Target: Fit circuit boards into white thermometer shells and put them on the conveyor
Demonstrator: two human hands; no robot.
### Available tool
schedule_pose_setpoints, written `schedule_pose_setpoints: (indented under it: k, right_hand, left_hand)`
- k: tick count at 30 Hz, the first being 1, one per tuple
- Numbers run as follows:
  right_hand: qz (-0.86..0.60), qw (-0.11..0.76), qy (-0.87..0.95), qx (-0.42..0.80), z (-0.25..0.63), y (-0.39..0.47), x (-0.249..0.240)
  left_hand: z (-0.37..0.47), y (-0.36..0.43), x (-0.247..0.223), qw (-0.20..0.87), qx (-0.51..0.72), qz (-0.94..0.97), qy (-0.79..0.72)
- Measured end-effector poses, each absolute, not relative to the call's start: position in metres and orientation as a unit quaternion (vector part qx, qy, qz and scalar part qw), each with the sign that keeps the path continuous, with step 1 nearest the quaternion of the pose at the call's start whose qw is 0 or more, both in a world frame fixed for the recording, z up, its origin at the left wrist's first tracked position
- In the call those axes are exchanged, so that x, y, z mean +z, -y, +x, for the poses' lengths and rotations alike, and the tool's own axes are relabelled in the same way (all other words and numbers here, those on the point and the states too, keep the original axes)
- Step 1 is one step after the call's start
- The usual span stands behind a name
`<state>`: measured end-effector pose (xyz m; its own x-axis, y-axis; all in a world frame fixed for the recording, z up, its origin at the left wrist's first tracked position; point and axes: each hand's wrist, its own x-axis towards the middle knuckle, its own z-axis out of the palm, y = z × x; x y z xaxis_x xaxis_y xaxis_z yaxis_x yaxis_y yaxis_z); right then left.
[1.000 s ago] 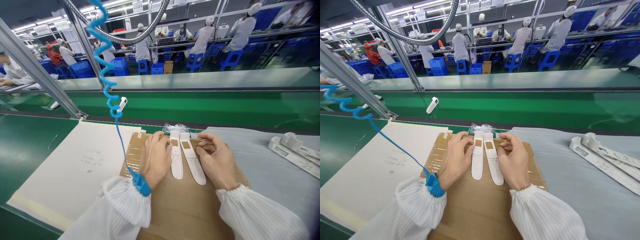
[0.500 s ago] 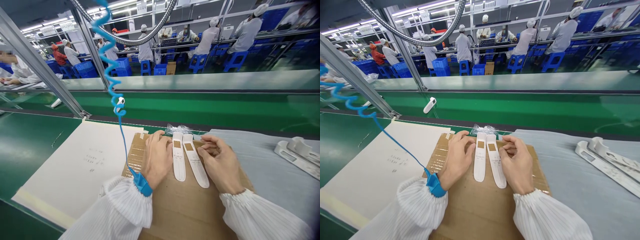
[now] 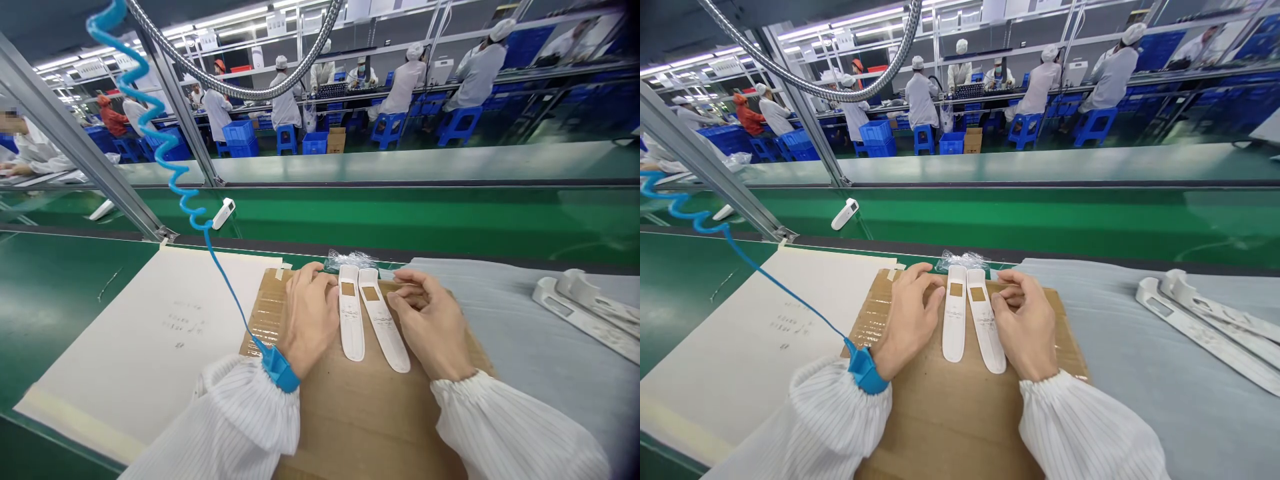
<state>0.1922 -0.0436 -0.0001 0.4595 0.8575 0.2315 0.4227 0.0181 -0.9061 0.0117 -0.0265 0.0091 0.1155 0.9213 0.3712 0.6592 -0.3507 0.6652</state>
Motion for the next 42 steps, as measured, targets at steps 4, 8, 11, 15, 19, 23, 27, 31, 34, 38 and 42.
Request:
schedule_pose_setpoints:
  k: [4,8,11,15,19,23,27,31,34,38,42]
  right_hand:
    - [-0.676,0.526,0.471,0.208,0.1913,0.0435,0.0015]
    - [-0.674,0.529,0.467,0.218,0.1926,0.0426,-0.0008]
    - [-0.673,0.530,0.467,0.220,0.1933,0.0426,-0.0021]
    - [-0.674,0.531,0.461,0.228,0.1934,0.0425,-0.0012]
    - [-0.668,0.539,0.458,0.232,0.1927,0.0420,-0.0003]
    - [-0.661,0.554,0.437,0.255,0.1924,0.0416,-0.0011]
    - [-0.661,0.557,0.430,0.260,0.1928,0.0415,0.0006]
    - [-0.694,0.516,0.441,0.242,0.1927,0.0432,0.0055]
    - [-0.695,0.511,0.448,0.234,0.1923,0.0446,0.0072]
    - [-0.690,0.520,0.440,0.245,0.1910,0.0438,0.0064]
    - [-0.686,0.530,0.439,0.237,0.1922,0.0415,0.0039]
  left_hand:
    - [0.0124,0.0263,0.0101,0.179,0.374,0.723,-0.553]
    - [0.0125,0.0268,0.0102,0.177,0.377,0.722,-0.553]
    - [0.0119,0.0273,0.0095,0.176,0.378,0.726,-0.547]
    - [0.0115,0.0278,0.0087,0.178,0.377,0.727,-0.546]
    - [0.0121,0.0277,0.0096,0.179,0.378,0.727,-0.545]
    - [0.0118,0.0275,0.0106,0.182,0.375,0.723,-0.551]
    - [0.0108,0.0275,0.0094,0.181,0.380,0.725,-0.545]
    - [0.0107,0.0280,0.0082,0.179,0.380,0.728,-0.542]
    - [0.0108,0.0277,0.0088,0.180,0.382,0.728,-0.541]
    - [0.0107,0.0270,0.0097,0.175,0.384,0.728,-0.540]
    - [0.0106,0.0281,0.0097,0.164,0.382,0.731,-0.541]
